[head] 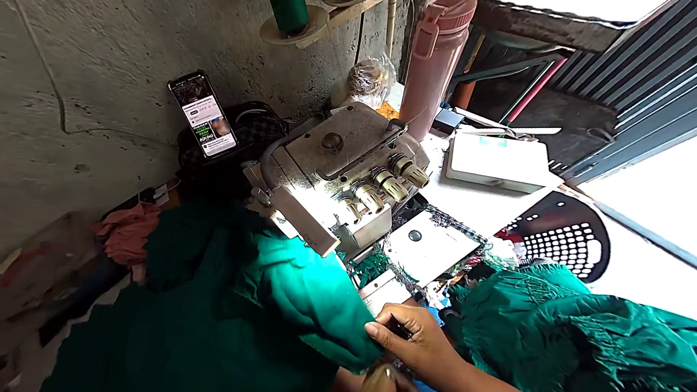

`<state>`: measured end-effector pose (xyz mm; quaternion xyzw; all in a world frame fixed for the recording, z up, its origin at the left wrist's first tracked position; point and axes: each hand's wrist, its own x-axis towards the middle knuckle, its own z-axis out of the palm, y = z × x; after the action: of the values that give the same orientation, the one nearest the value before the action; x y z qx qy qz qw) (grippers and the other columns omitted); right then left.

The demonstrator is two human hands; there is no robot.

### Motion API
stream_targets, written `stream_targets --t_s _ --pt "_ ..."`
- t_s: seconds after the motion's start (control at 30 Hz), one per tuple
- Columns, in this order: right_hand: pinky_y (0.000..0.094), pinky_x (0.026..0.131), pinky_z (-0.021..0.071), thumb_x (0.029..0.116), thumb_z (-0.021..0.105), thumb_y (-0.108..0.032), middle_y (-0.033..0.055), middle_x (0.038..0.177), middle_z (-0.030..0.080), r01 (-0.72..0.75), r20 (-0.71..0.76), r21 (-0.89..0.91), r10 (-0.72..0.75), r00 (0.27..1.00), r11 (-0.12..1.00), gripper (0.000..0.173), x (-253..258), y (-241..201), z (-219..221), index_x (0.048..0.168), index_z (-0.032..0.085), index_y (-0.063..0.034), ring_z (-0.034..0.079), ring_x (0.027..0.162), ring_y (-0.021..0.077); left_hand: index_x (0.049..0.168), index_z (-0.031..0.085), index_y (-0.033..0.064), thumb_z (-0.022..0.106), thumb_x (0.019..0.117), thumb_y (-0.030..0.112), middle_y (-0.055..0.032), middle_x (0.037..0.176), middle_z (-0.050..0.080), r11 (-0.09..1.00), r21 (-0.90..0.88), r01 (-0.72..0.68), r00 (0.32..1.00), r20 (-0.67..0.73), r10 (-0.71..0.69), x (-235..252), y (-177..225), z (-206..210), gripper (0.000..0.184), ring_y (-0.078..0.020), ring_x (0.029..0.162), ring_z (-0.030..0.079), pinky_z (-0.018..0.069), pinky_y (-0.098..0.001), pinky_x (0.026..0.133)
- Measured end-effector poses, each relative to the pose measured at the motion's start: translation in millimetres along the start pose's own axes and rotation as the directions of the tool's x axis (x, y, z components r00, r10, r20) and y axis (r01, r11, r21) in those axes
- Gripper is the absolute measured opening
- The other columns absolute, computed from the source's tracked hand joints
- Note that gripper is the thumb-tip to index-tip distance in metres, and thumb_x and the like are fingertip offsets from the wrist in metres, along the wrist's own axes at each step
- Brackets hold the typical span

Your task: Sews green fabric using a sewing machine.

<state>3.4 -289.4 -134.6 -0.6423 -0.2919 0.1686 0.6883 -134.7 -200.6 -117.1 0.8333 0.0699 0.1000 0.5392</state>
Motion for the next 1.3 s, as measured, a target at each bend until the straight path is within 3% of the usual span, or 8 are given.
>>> stream_targets --t_s 0.07,0.17,0.27,0.37,0.67,0.83,1.07,1.3 --pt "0.0077 0.055 0.0412 0.0966 0.068 -0.025 -0.0047 0.067 0.061 -0.010 -0.003 -0.025 0.009 1.000 1.000 0.026 0.3 -3.3 1.0 0.080 0.067 -0.0058 0.051 0.060 -0.0086 0.113 0.067 0.0069 0.064 0.0916 0.056 0.0030 0.101 0.072 0.745 -0.586 0.320 0.946 0.150 -0.288 5.4 -19.7 4.8 0.053 -0.0053 0.096 0.068 0.0538 -0.0261 0.088" --pt "0.0069 0.054 0.0368 0.0964 0.067 -0.022 -0.0050 0.065 0.057 0.018 -0.018 -0.038 -0.019 1.000 0.999 0.025 -2.6 -4.7 -0.4 0.078 0.066 -0.0056 0.047 0.058 -0.0088 0.116 0.076 0.0237 0.062 0.0911 0.061 0.0052 0.112 0.076 0.346 -0.919 0.189 0.939 0.066 -0.337 28.4 -14.3 -5.8 0.047 -0.0085 0.107 0.071 0.0551 -0.0317 0.099" --pt "0.0067 0.055 0.0367 0.0965 0.067 -0.021 -0.0041 0.066 0.057 0.016 -0.017 -0.040 -0.017 1.000 0.999 0.024 -1.6 -10.9 -3.5 0.078 0.066 -0.0043 0.047 0.059 -0.0087 0.105 0.074 0.0119 0.057 0.1014 0.009 0.0083 0.101 0.078 0.786 -0.618 -0.026 0.842 -0.437 -0.316 48.0 26.7 -6.5 0.017 0.0006 0.101 0.071 0.0564 -0.0222 0.095" --pt "0.0070 0.054 0.0380 0.0965 0.067 -0.023 -0.0045 0.066 0.058 0.038 -0.039 -0.063 -0.040 0.998 0.997 0.026 9.0 -9.6 -0.4 0.078 0.066 -0.0055 0.048 0.058 -0.0085 0.101 0.066 -0.0164 0.058 0.0946 -0.004 -0.0057 0.096 0.075 0.971 -0.231 0.066 0.838 -0.516 -0.180 60.7 41.7 -15.5 0.016 0.0053 0.098 0.067 0.0514 -0.0140 0.094" --pt "0.0148 0.048 0.0303 0.0895 0.069 -0.028 -0.0122 0.056 0.044 -0.107 -0.030 -0.074 0.105 0.994 0.992 0.028 84.3 -14.0 11.1 0.067 0.057 -0.0142 0.038 0.050 -0.0058 0.105 0.057 -0.0313 0.051 0.0967 -0.004 -0.0425 0.104 0.063 0.941 0.227 0.253 0.766 -0.641 -0.051 133.2 55.1 -31.2 0.029 -0.0384 0.101 0.065 0.0468 -0.0301 0.097" --pt "0.0166 0.048 0.0263 0.0848 0.072 -0.027 -0.0143 0.054 0.036 -0.107 -0.134 -0.090 0.094 0.987 0.990 0.037 101.4 -14.2 21.0 0.060 0.046 -0.0190 0.033 0.049 -0.0052 0.111 0.072 -0.0059 0.056 0.1019 0.027 -0.0206 0.107 0.074 0.740 0.612 0.280 0.913 -0.408 -0.008 140.6 17.8 -89.7 0.038 -0.0251 0.106 0.071 0.0533 -0.0409 0.097" --pt "0.0175 0.050 0.0360 0.0947 0.070 -0.038 -0.0017 0.061 0.050 0.171 -0.160 -0.278 -0.221 0.962 0.945 0.044 57.3 35.2 13.4 0.066 0.055 -0.0079 0.044 0.054 0.0017 0.138 0.057 -0.0057 0.040 0.1109 0.022 -0.0239 0.138 0.061 0.630 0.574 0.522 0.853 -0.361 -0.377 170.3 24.7 -109.4 0.043 -0.0279 0.137 0.053 0.0359 -0.0419 0.116" --pt "0.0259 0.046 0.0417 0.0933 0.061 -0.062 -0.0006 0.063 0.055 0.160 0.002 -0.516 -0.186 0.983 0.841 0.051 30.5 29.1 -4.1 0.083 0.062 -0.0122 0.050 0.052 0.0083 0.132 0.059 -0.0111 0.047 0.1088 0.024 -0.0237 0.134 0.063 0.881 0.173 0.441 0.706 -0.672 -0.222 144.4 3.1 -102.7 0.044 -0.0182 0.132 0.057 0.0392 -0.0319 0.113"
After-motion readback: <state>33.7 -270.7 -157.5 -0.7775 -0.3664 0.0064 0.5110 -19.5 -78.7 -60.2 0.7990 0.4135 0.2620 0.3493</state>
